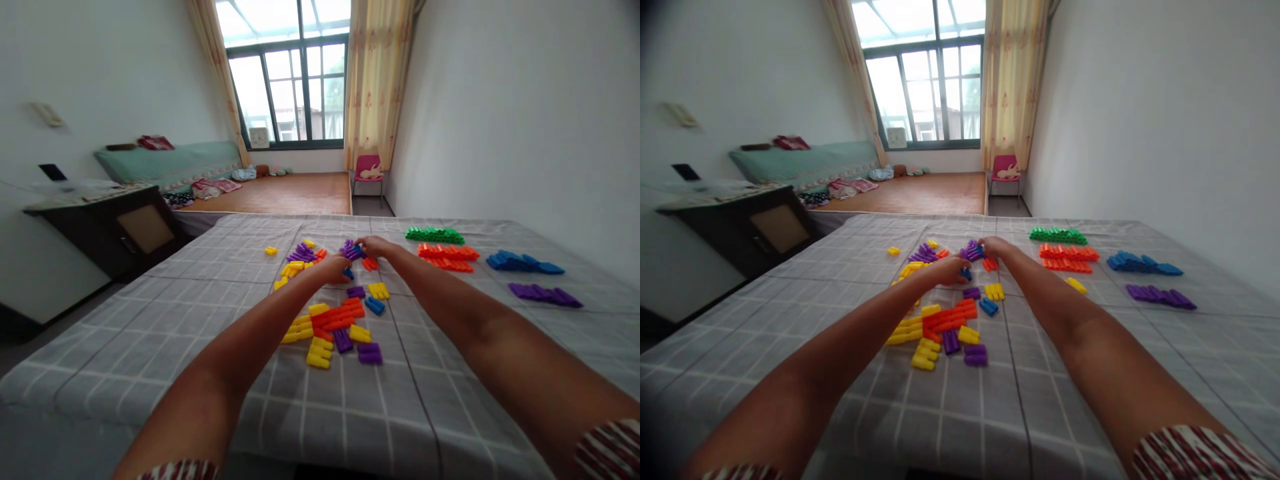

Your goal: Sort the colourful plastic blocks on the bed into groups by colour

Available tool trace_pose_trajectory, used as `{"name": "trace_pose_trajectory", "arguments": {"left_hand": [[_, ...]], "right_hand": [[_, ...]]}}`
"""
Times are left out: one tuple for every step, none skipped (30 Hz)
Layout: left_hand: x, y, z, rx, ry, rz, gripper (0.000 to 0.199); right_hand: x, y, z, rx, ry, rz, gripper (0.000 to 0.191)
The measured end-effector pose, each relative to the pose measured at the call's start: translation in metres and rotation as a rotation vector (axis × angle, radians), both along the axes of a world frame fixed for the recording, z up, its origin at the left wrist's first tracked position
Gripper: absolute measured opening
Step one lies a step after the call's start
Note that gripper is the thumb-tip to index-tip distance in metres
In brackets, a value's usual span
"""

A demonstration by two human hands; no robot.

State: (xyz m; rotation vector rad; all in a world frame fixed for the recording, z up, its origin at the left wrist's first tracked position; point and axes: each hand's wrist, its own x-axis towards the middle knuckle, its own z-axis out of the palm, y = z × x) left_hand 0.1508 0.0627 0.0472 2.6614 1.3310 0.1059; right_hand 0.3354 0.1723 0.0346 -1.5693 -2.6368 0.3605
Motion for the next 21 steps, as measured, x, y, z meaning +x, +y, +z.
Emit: {"name": "trace_pose_trajectory", "arguments": {"left_hand": [[-0.004, -0.001, -0.001, 0.009, 0.012, 0.005, 0.046], [-0.008, -0.002, -0.003, 0.02, 0.016, 0.013, 0.044], [-0.011, -0.003, -0.005, 0.03, 0.017, 0.023, 0.043], [-0.013, -0.004, -0.007, 0.034, 0.02, 0.032, 0.042], [-0.014, -0.004, -0.009, 0.038, 0.025, 0.038, 0.041], [-0.014, -0.003, -0.01, 0.044, 0.028, 0.043, 0.042], [-0.013, -0.002, -0.012, 0.061, 0.022, 0.053, 0.043], [-0.011, -0.001, -0.012, 0.09, 0.01, 0.076, 0.045], [-0.008, 0.001, -0.013, 0.13, -0.007, 0.107, 0.048], [-0.004, 0.004, -0.013, 0.171, -0.021, 0.14, 0.051], [0.0, 0.008, -0.012, 0.202, -0.026, 0.167, 0.054], [0.005, 0.012, -0.012, 0.213, -0.015, 0.178, 0.055], [0.009, 0.016, -0.011, 0.203, 0.011, 0.174, 0.055], [0.013, 0.019, -0.01, 0.178, 0.045, 0.158, 0.054], [0.017, 0.023, -0.009, 0.148, 0.078, 0.146, 0.052], [0.02, 0.025, -0.008, 0.119, 0.108, 0.143, 0.05], [0.022, 0.027, -0.007, 0.099, 0.133, 0.15, 0.049], [0.024, 0.028, -0.007, 0.089, 0.152, 0.162, 0.048], [0.025, 0.029, -0.007, 0.086, 0.167, 0.178, 0.049], [0.025, 0.029, -0.008, 0.088, 0.179, 0.189, 0.05], [0.024, 0.029, -0.009, 0.095, 0.185, 0.192, 0.05]], "right_hand": [[0.001, 0.003, 0.006, -0.063, -0.049, -0.043, 0.031], [0.003, 0.006, 0.013, -0.12, -0.092, -0.088, 0.027], [0.005, 0.008, 0.019, -0.161, -0.121, -0.127, 0.026], [0.008, 0.009, 0.025, -0.179, -0.128, -0.153, 0.028], [0.01, 0.009, 0.028, -0.186, -0.127, -0.174, 0.031], [0.012, 0.008, 0.03, -0.188, -0.112, -0.179, 0.033], [0.013, 0.006, 0.03, -0.191, -0.082, -0.16, 0.035], [0.013, 0.002, 0.029, -0.202, -0.052, -0.122, 0.036], [0.012, -0.003, 0.026, -0.208, -0.029, -0.076, 0.039], [0.011, -0.008, 0.023, -0.208, -0.019, -0.03, 0.041], [0.009, -0.013, 0.019, -0.199, -0.02, 0.011, 0.043], [0.007, -0.018, 0.017, -0.179, -0.03, 0.041, 0.043], [0.006, -0.023, 0.015, -0.159, -0.042, 0.062, 0.042], [0.004, -0.027, 0.014, -0.148, -0.055, 0.074, 0.039], [0.004, -0.03, 0.015, -0.143, -0.075, 0.078, 0.037], [0.004, -0.033, 0.018, -0.128, -0.107, 0.068, 0.035], [0.006, -0.036, 0.021, -0.101, -0.152, 0.043, 0.034], [0.008, -0.038, 0.026, -0.061, -0.201, 0.006, 0.034], [0.013, -0.04, 0.031, -0.015, -0.235, -0.031, 0.036], [0.019, -0.043, 0.037, 0.029, -0.237, -0.062, 0.039], [0.026, -0.045, 0.043, 0.059, -0.196, -0.079, 0.044]]}}
